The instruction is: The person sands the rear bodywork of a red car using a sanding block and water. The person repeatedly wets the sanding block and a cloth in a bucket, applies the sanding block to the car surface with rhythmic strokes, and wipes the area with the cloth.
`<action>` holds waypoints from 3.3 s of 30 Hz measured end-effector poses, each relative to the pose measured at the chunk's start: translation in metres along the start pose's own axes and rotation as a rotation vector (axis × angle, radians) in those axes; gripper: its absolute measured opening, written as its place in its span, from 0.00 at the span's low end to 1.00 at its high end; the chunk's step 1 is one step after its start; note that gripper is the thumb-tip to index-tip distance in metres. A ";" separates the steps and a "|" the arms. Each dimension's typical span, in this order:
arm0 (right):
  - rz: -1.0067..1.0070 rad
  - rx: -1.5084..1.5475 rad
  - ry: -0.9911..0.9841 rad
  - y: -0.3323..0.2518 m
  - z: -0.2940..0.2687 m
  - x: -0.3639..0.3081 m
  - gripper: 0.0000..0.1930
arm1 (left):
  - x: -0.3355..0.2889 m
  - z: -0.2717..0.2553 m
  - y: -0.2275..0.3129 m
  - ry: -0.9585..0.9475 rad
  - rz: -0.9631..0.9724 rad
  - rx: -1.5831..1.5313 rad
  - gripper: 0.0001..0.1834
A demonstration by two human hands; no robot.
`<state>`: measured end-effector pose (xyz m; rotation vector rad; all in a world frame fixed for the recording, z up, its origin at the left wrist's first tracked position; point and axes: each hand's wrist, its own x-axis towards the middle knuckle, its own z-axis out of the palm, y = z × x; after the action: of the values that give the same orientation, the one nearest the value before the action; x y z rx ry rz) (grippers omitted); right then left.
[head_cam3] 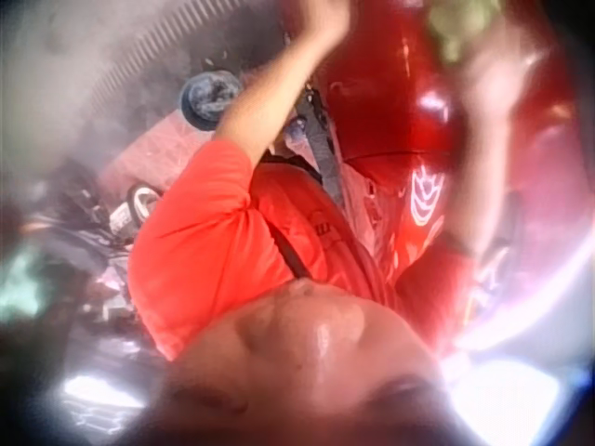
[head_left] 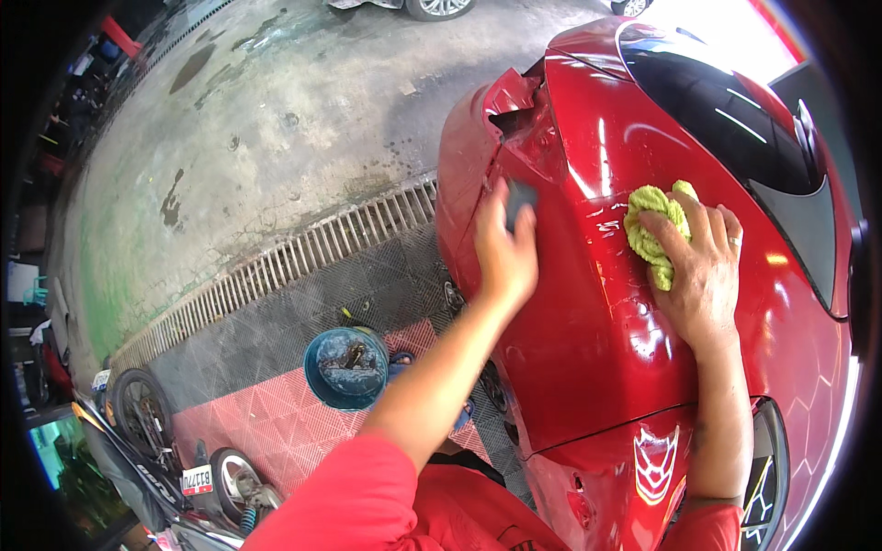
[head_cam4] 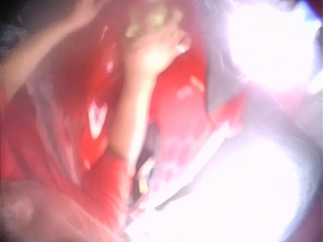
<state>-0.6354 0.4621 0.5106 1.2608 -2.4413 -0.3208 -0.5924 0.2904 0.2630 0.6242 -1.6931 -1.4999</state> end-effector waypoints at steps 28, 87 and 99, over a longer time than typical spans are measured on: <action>-0.024 -0.016 0.023 0.001 -0.002 0.001 0.38 | 0.008 -0.020 -0.027 0.000 -0.290 -0.006 0.31; -0.058 -0.118 0.061 0.019 0.021 -0.013 0.30 | -0.167 -0.039 -0.055 0.086 -0.150 0.281 0.29; -0.041 -0.152 0.055 0.020 0.024 -0.014 0.31 | -0.150 -0.045 -0.081 0.070 -0.225 0.247 0.31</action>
<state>-0.6531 0.4856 0.4929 1.2391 -2.3000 -0.4672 -0.4794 0.3659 0.1507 1.0159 -1.8164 -1.4109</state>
